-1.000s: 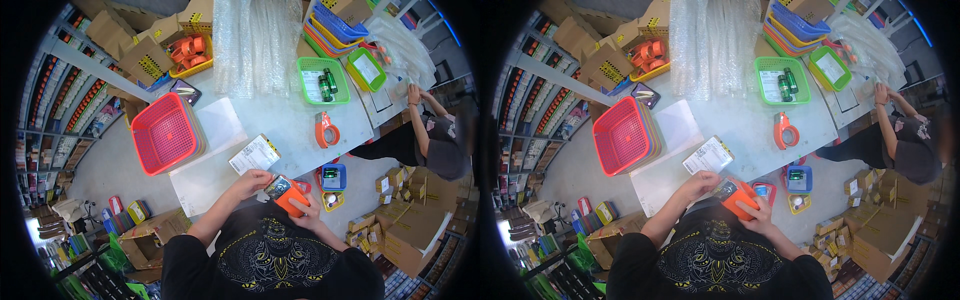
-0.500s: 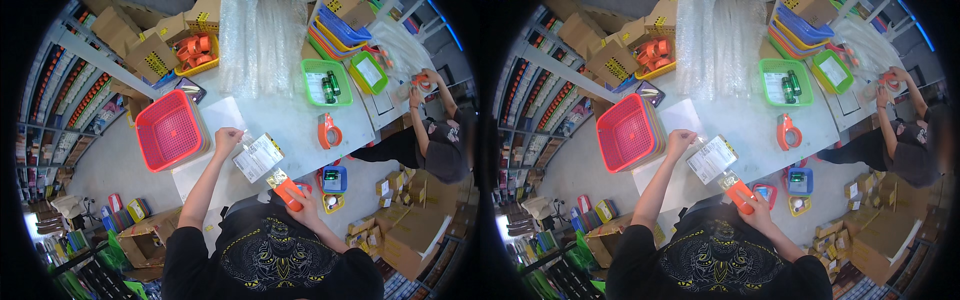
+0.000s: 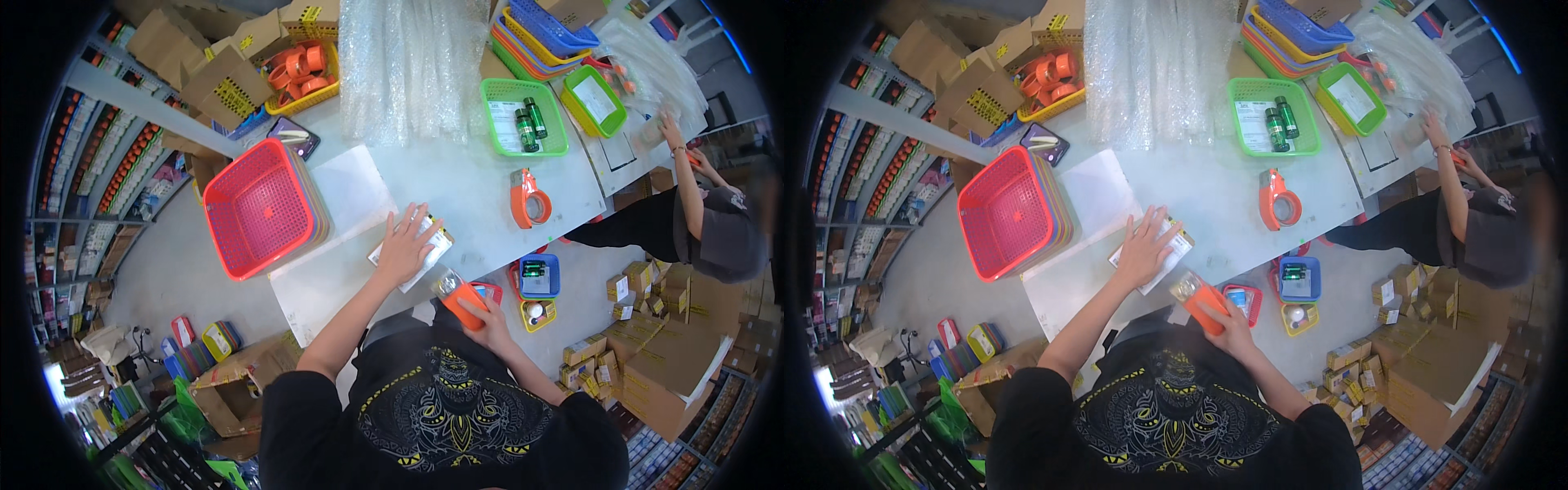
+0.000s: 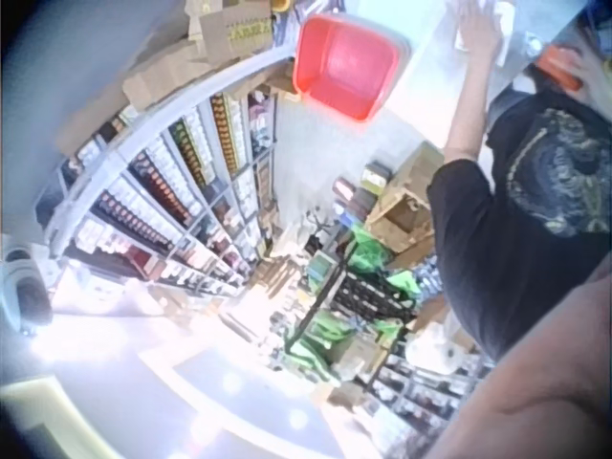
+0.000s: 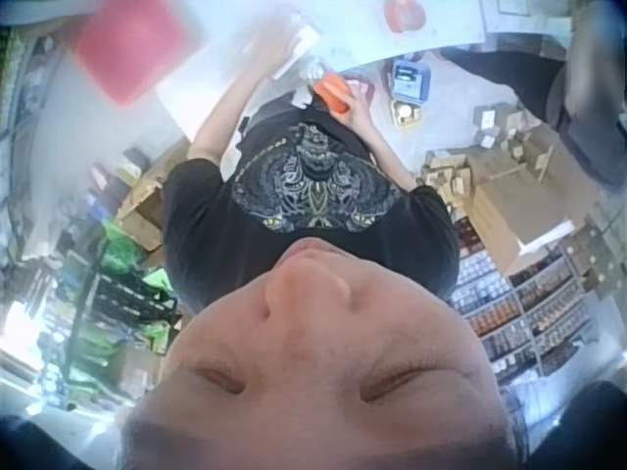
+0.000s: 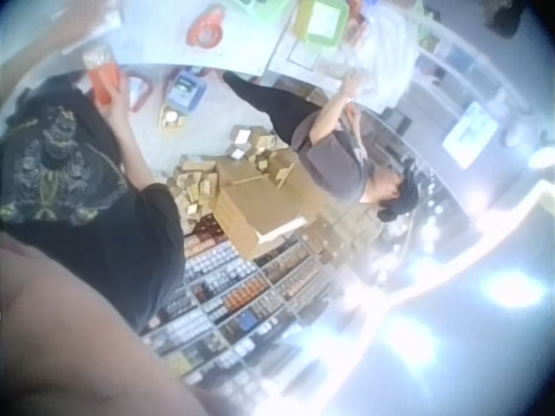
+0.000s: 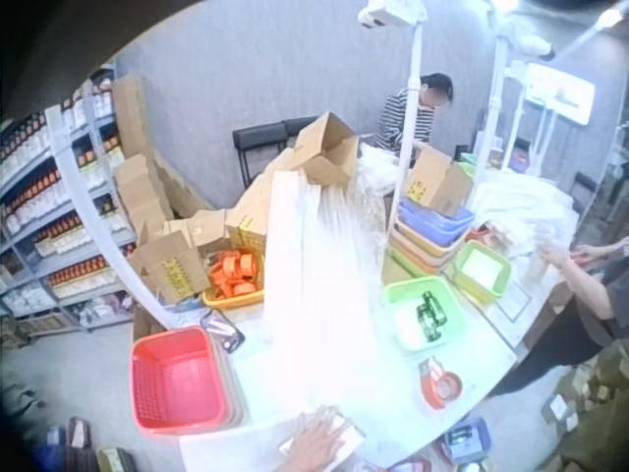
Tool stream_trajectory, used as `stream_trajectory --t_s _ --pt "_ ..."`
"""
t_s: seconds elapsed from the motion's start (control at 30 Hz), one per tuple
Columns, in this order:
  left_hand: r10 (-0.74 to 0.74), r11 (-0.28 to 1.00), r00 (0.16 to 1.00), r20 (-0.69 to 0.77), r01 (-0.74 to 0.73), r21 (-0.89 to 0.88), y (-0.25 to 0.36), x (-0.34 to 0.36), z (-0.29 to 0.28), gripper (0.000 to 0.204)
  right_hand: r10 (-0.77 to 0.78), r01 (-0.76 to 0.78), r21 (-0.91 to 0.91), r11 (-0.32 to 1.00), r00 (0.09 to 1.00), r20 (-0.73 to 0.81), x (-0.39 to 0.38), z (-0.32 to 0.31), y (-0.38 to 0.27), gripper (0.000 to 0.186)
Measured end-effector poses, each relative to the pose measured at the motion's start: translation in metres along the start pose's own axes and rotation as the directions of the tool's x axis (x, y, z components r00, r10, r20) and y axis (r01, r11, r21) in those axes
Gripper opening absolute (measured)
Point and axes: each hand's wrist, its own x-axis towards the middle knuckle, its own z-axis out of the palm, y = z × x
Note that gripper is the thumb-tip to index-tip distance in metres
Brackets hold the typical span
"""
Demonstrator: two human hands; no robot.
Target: The person wraps small items in bubble wrap, places them into cardboard boxes, seals the boxes with tape, and affixes shipping labels. The person repeats this process for multiple items, moving finished packages aside.
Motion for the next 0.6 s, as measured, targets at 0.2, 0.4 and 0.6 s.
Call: stream_trajectory --t_s 0.2,0.4,0.6 --pt "-0.174 0.938 0.967 0.185 0.22 -0.269 0.014 -0.007 -0.01 0.079 0.238 -0.204 -0.178 0.963 0.951 0.197 0.028 -0.006 -0.017 0.06" --pt "-0.376 0.926 0.924 0.074 0.377 0.001 0.06 -0.002 0.012 0.08 0.273 -0.23 -0.158 0.96 0.894 0.355 0.083 -0.014 -0.014 0.055" --pt "-0.523 0.581 0.844 -0.116 0.253 -0.774 0.037 -0.025 0.009 0.047 0.055 -0.059 -0.148 0.987 0.998 -0.029 0.018 -0.045 -0.031 0.057"
